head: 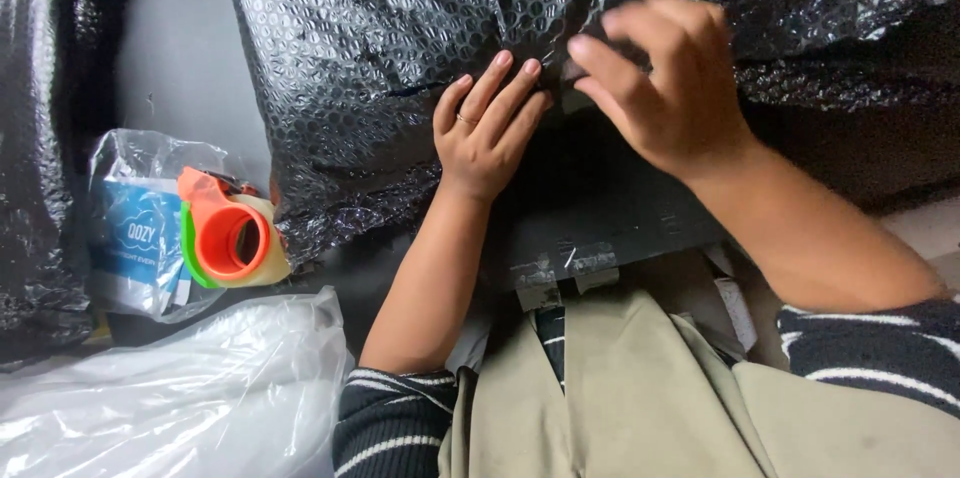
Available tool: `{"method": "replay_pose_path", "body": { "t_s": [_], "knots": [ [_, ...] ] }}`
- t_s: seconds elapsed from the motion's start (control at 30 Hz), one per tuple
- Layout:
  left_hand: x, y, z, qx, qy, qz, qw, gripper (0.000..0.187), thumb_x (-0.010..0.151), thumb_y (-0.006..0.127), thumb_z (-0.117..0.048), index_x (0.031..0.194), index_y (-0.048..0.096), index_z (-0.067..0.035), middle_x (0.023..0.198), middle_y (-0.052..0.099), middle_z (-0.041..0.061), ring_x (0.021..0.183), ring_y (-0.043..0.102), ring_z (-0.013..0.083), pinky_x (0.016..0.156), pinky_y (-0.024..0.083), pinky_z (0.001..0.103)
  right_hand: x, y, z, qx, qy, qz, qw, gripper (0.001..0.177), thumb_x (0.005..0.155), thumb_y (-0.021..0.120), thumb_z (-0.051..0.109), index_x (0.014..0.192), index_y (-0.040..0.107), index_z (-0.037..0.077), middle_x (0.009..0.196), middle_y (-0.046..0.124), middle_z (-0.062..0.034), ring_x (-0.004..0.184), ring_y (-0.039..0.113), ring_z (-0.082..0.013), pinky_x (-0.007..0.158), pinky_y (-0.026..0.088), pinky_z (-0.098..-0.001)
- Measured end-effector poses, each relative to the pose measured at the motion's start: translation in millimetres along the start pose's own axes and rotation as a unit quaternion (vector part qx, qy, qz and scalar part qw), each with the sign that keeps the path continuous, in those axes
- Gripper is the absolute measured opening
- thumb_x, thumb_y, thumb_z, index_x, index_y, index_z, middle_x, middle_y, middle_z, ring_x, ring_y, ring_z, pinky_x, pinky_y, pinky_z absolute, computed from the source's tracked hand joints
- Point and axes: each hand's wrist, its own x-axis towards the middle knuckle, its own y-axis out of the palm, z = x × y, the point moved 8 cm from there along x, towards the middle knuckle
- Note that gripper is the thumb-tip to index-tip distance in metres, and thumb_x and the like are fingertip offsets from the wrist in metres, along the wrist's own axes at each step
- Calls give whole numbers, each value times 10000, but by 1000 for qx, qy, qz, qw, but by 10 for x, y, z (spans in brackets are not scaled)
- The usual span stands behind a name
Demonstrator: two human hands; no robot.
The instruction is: Preparing tape strips and wrapping an object in black bubble wrap for packaging.
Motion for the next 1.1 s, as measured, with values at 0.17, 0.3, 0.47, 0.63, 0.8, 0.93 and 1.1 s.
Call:
{"method": "replay_pose_path", "body": {
  "t_s": [0.17,0.3,0.47,0.63,0.8,0.93,1.1],
  "knots": [
    [-74,40,17,-4,-30,-47,998,44,986,738,-274,953,762,-257,1227,755,-43,1181,699,181,1023,473,356,-267,91,224,9,-46,-94,994,79,1018,725,119,1087,740,82,1080,635,-104,984,660,-289,832,538,-399],
    [-77,36,11,-5,-37,-52,998,34,981,743,-273,958,761,-254,1222,758,-48,1175,702,178,1019,479,358,-409,302,-117,34,-6,-125,992,177,994,785,143,1121,712,45,1064,624,-146,973,660,-339,812,547,-435],
    [-72,34,1,-8,-42,-59,997,39,981,742,-265,955,759,-242,1219,760,-48,1177,703,182,1020,482,362,-317,168,-463,72,83,-164,980,422,1047,885,219,946,511,49,922,535,-98,798,593,-292,730,522,-402],
    [-59,23,4,-6,-42,-60,997,38,980,740,-269,957,761,-248,1224,761,-49,1182,702,177,1027,476,358,-181,152,-303,40,45,-165,984,366,1043,815,107,796,547,90,828,613,-59,710,652,-274,633,544,-375],
    [-64,32,11,-3,-40,-61,997,54,980,735,-283,949,762,-248,1216,764,-49,1175,706,178,1023,481,360,-67,-80,-78,119,56,-173,976,273,984,784,33,806,579,58,857,688,-86,753,716,-285,668,580,-368],
    [-67,33,8,0,-41,-58,997,34,971,747,-279,950,762,-258,1216,764,-53,1168,709,173,1022,485,360,77,-100,-35,194,23,-156,968,51,923,722,2,920,677,-21,1008,749,-177,961,764,-385,817,622,-449],
    [-59,24,9,-4,-46,-56,997,49,978,737,-288,953,766,-256,1219,763,-57,1161,712,174,1016,493,358,4,59,48,128,-20,-163,978,187,955,667,44,1110,744,-28,1150,744,-188,1073,737,-367,920,595,-439]
  ]
}}
